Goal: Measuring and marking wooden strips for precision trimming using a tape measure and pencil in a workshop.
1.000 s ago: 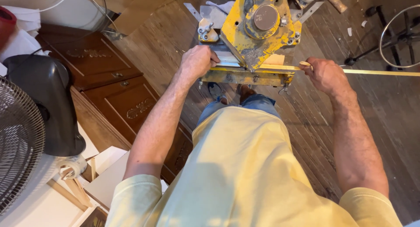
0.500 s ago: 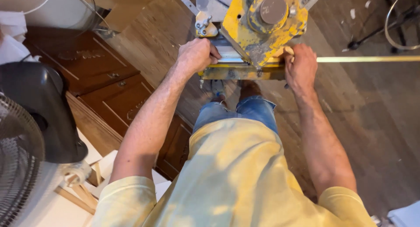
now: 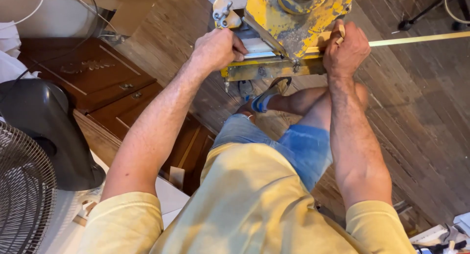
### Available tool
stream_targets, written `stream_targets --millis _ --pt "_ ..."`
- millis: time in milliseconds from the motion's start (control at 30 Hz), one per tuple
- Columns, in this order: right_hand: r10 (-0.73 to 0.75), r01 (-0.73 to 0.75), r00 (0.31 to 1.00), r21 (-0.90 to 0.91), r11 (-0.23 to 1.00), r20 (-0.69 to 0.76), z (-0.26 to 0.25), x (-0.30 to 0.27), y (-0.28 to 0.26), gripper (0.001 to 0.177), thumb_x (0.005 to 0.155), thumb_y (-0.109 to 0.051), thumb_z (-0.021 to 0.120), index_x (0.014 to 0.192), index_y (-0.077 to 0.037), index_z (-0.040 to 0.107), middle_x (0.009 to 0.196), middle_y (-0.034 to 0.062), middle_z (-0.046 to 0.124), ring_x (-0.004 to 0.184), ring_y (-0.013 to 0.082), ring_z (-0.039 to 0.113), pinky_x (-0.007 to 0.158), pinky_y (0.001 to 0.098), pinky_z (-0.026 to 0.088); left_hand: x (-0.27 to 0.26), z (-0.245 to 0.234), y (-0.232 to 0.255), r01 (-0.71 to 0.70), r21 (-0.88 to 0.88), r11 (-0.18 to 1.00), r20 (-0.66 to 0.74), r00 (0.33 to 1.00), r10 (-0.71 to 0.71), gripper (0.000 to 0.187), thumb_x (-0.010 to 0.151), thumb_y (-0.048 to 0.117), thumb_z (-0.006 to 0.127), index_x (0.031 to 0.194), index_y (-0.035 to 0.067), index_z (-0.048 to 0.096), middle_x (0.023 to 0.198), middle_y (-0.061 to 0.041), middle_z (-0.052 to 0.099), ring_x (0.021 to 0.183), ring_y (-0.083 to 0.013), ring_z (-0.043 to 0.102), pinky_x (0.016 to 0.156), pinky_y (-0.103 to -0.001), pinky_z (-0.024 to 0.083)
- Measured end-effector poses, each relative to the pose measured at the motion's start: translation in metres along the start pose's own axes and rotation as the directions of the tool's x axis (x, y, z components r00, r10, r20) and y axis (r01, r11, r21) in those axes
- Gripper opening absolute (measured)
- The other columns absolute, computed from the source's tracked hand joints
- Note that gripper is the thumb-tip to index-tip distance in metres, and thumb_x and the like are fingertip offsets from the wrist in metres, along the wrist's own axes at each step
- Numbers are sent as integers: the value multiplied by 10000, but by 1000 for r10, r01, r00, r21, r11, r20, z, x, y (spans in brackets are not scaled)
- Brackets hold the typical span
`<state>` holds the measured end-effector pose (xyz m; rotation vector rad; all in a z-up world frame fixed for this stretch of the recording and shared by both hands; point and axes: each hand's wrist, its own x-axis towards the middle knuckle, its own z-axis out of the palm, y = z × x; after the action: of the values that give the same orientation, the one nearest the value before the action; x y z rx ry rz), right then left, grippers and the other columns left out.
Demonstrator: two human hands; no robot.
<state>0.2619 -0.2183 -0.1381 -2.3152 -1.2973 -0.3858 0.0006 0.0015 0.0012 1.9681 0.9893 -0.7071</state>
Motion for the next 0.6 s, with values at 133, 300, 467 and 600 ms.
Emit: stream_targets --millis 133,300,467,600 --pt "-4 4 1000 -19 1000 15 4 -6 6 478 1174 -341 487 746 -134 438 638 40 428 564 205 409 537 402 305 -2 -4 3 10 -13 1000 28 1000 -10 151 905 274 792 1046 321 817 1052 136 780 1037 -113 696 969 -397 563" --pt "-49 49 999 35 998 3 -5 -2 -2 456 1125 -287 592 737 -103 439 638 75 448 564 258 443 531 433 323 -5 -7 5 19 -6 1000 44 999 -19 159 916 285 775 1065 324 814 1097 133 775 1083 -124 682 976 -404 548" --pt "-63 63 998 33 997 -2 -10 0 -2 457 1105 -271 644 712 -115 471 606 85 431 580 295 513 554 416 410 10 6 -7 -13 52 999 28 1000 11 183 910 343 761 1086 362 804 1125 41 772 1123 -263 685 943 -472 557" --pt "-57 57 998 53 997 -1 -11 3 -1 451 1098 -284 666 701 -128 520 576 93 451 596 332 613 598 405 514 7 2 -3 7 70 998 31 999 -9 178 902 383 757 1073 407 800 1131 -30 777 1147 -357 695 960 -497 558"
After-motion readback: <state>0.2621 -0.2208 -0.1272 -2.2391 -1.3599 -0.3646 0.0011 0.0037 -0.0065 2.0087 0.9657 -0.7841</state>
